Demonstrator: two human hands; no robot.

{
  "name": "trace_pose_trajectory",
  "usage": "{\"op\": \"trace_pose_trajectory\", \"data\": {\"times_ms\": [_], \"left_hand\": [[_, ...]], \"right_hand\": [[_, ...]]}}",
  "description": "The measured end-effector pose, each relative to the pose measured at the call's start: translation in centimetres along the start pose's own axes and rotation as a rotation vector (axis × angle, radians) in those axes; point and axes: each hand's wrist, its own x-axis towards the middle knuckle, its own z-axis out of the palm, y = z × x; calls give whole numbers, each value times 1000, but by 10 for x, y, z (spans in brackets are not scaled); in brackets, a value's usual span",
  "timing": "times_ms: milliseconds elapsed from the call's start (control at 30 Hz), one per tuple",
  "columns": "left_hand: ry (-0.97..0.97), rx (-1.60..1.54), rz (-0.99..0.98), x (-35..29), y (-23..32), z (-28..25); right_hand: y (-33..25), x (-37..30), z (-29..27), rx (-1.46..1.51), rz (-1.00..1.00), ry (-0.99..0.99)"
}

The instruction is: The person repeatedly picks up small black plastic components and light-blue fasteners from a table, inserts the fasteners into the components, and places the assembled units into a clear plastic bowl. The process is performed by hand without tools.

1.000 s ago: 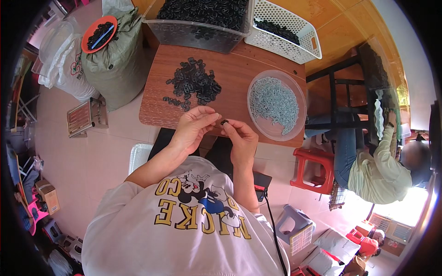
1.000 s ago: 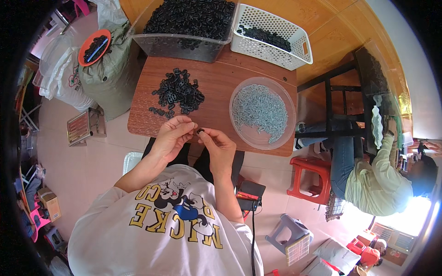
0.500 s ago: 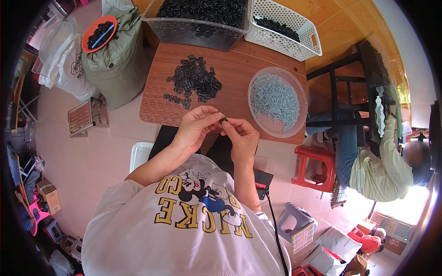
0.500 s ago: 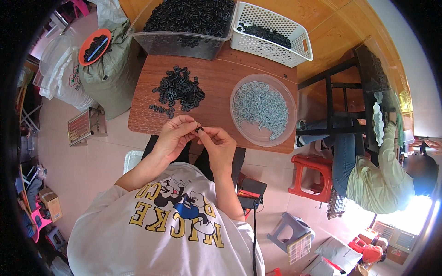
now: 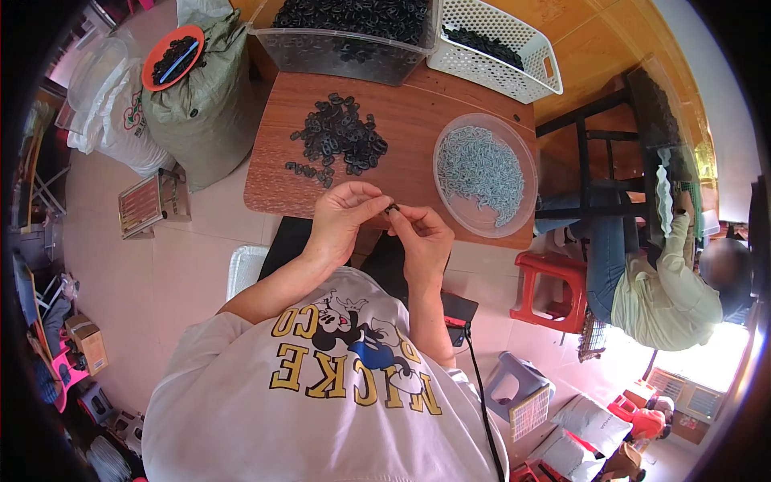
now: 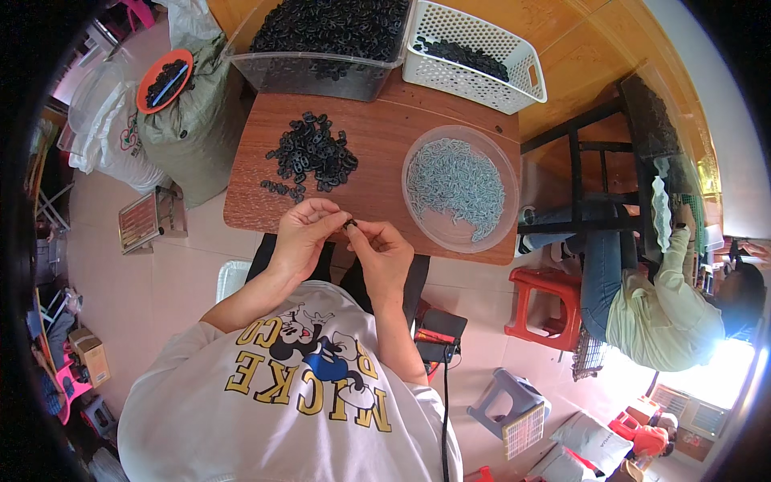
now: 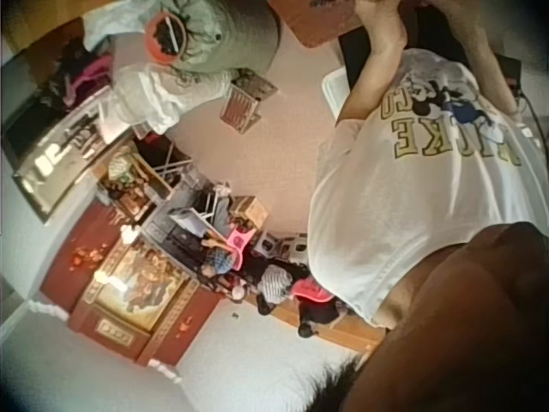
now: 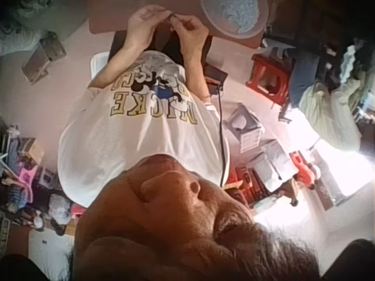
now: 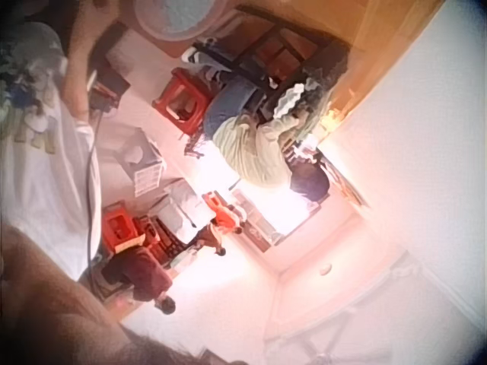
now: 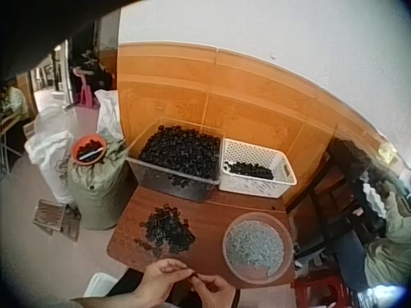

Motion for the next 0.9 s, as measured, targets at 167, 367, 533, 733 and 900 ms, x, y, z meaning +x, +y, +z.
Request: {"op": "trace_pose_trajectory", "data": {"times_ms": [167, 367, 533, 733, 900], "left_hand": [[1, -6, 27, 0, -4, -1], [-3, 69, 49, -1, -8, -5], [-24, 4, -23, 4, -6, -8], [-31, -33, -81, 8, -3, -13], [-57, 19, -111, 7, 1, -18]], "right_hand": [[0, -2, 2, -17, 6, 26], [-3, -7, 7, -150, -54, 63], [6, 1, 9, -89, -31, 50], [10, 2, 8, -71, -32, 45], [13, -1, 8, -105, -66, 52]]}}
